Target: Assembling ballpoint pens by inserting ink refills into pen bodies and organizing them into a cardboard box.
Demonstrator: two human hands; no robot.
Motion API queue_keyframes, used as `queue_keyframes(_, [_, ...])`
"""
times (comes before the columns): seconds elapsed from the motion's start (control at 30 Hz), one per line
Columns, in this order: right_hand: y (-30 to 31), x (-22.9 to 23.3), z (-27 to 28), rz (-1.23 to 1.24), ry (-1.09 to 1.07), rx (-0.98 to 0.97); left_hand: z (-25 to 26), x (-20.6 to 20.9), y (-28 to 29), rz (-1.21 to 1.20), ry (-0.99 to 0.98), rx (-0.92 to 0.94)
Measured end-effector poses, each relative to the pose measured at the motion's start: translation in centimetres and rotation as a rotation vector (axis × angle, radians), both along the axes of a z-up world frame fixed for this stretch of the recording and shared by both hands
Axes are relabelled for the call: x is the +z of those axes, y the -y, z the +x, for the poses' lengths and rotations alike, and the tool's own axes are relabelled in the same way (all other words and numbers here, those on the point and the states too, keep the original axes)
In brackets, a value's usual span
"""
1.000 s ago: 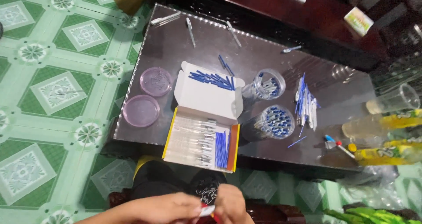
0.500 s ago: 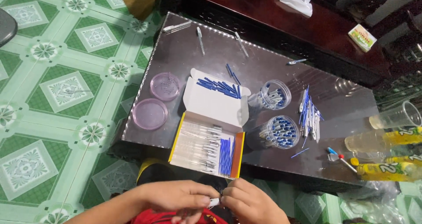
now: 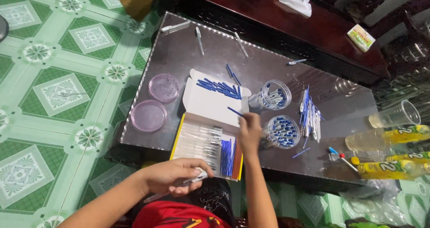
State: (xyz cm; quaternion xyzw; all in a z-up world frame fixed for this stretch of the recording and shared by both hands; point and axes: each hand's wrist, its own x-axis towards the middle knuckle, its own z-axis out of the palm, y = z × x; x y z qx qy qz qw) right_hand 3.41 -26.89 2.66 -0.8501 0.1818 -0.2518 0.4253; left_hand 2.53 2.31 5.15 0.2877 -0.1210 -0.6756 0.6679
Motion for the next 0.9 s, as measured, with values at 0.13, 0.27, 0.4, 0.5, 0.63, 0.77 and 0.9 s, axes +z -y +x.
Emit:
queue_keyframes(0.13, [1.9,-6.4,6.6,-0.219,-0.039,0.052,0.9,0.3,-0.2,0.125,-0.010,0.121])
queue_keyframes(0.27, [1.2,-6.5,8.9,-0.305,-0.480,-0.064,1.6,0.7,-0.2,0.238,-0.013,0.217])
queue_keyframes(0.4, [-0.8,-4.8,8.7,-0.236,-0.561,-0.073,1.4,0.6,0.8,0.329,0.040,0.293])
queue_keyframes(0.5, [0.2,-7.2,8.3,-0.262,-0.418,-0.084,1.3,-0.8,1.3,0.412,0.161,0.359])
queue_keyframes(0.63, [-3.5,-4.9,1.5,-0.158,-0.033,0.023,1.3,-1.2,1.4,0.555,0.500,0.350])
queue_keyframes(0.77, [-8.3,-6.6,-5.6,0.326,0.055,0.222,1.3,-1.7,2.3,0.614,1.286,0.276])
queue_keyframes(0.9, [-10.4,-11.3,-8.5,1.076,0.021,0.417,0.6,-1.4,2.5,0.683,1.833,0.092])
